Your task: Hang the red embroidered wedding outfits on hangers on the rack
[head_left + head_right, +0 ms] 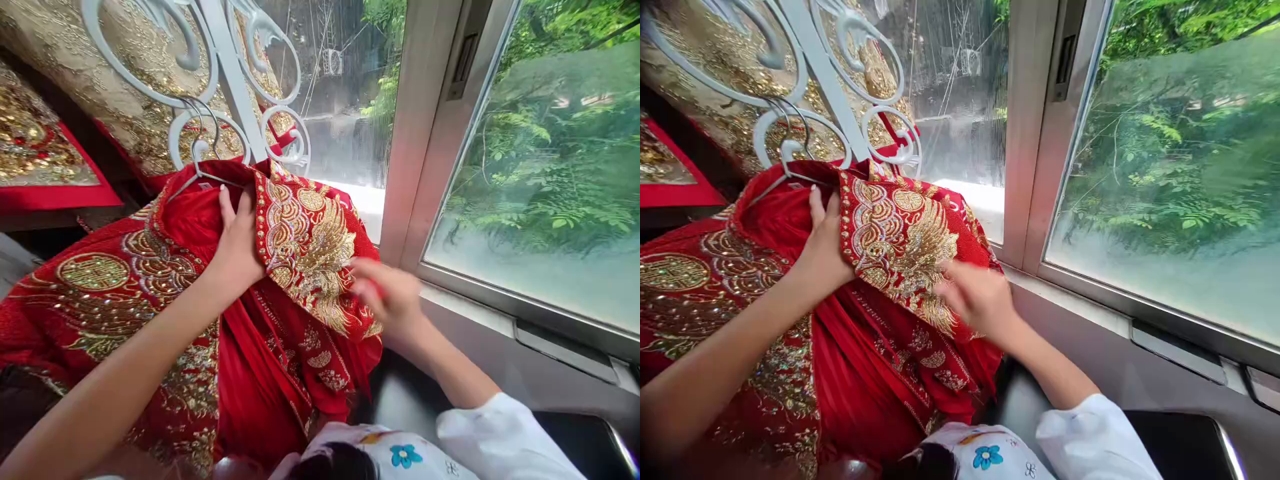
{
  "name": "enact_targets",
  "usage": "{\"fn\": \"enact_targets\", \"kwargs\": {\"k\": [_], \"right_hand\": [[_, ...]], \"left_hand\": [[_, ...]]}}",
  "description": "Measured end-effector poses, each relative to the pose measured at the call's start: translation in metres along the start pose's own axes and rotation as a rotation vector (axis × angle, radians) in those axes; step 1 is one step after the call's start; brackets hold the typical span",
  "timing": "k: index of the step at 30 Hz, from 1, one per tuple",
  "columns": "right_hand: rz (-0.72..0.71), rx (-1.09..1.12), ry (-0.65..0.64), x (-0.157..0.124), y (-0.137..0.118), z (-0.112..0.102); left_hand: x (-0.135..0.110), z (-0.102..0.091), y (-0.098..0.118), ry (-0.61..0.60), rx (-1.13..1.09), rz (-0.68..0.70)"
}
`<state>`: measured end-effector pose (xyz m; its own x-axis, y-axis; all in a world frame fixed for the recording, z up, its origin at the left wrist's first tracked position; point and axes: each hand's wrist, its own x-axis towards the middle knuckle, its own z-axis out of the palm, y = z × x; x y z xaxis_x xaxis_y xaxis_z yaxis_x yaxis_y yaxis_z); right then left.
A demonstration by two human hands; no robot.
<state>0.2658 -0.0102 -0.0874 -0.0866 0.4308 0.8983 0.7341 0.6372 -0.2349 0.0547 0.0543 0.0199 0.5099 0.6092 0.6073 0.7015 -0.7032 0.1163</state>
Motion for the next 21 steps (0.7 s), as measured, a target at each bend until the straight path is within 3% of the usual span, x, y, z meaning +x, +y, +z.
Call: {"fn": "enact_targets", "kwargs": {"k": [1,2,4,7,9,11,13,15,18,21], "right_hand": [[0.139,0.016,0.189,0.006,0.022,-0.004],[0.239,0.061,0.223,0.011,0.043,-0.004],[0.353,0.296,0.047,0.015,0.076,0.004],[0.484,0.549,-0.312,0.017,0.099,0.017],[0.567,0.531,-0.347,0.026,0.1,0.004],[0.542,0.399,-0.224,0.043,0.092,-0.029],[0.394,0.189,-0.089,0.059,0.072,-0.067],[0.271,-0.101,0.005,0.06,0.041,-0.086],[0.053,-0.362,-0.001,0.021,-0.009,-0.067],[0.017,-0.261,-0.142,-0.035,-0.032,-0.028]], "left_hand": [[-0.001,0.001,0.0,0.013,-0.031,-0.02],[-0.002,0.003,0.0,0.027,-0.06,-0.04],[0.0,0.008,0.0,0.054,-0.061,-0.026],[0.006,0.015,-0.002,0.115,0.055,0.042],[0.009,0.019,-0.004,0.162,0.162,0.019],[0.011,0.02,-0.005,0.184,0.274,-0.001],[0.011,0.022,-0.005,0.192,0.339,0.009],[0.01,0.023,-0.005,0.221,0.338,0.015],[0.005,0.028,-0.006,0.253,0.314,-0.011],[-0.004,0.029,-0.011,0.216,0.293,0.021]]}}
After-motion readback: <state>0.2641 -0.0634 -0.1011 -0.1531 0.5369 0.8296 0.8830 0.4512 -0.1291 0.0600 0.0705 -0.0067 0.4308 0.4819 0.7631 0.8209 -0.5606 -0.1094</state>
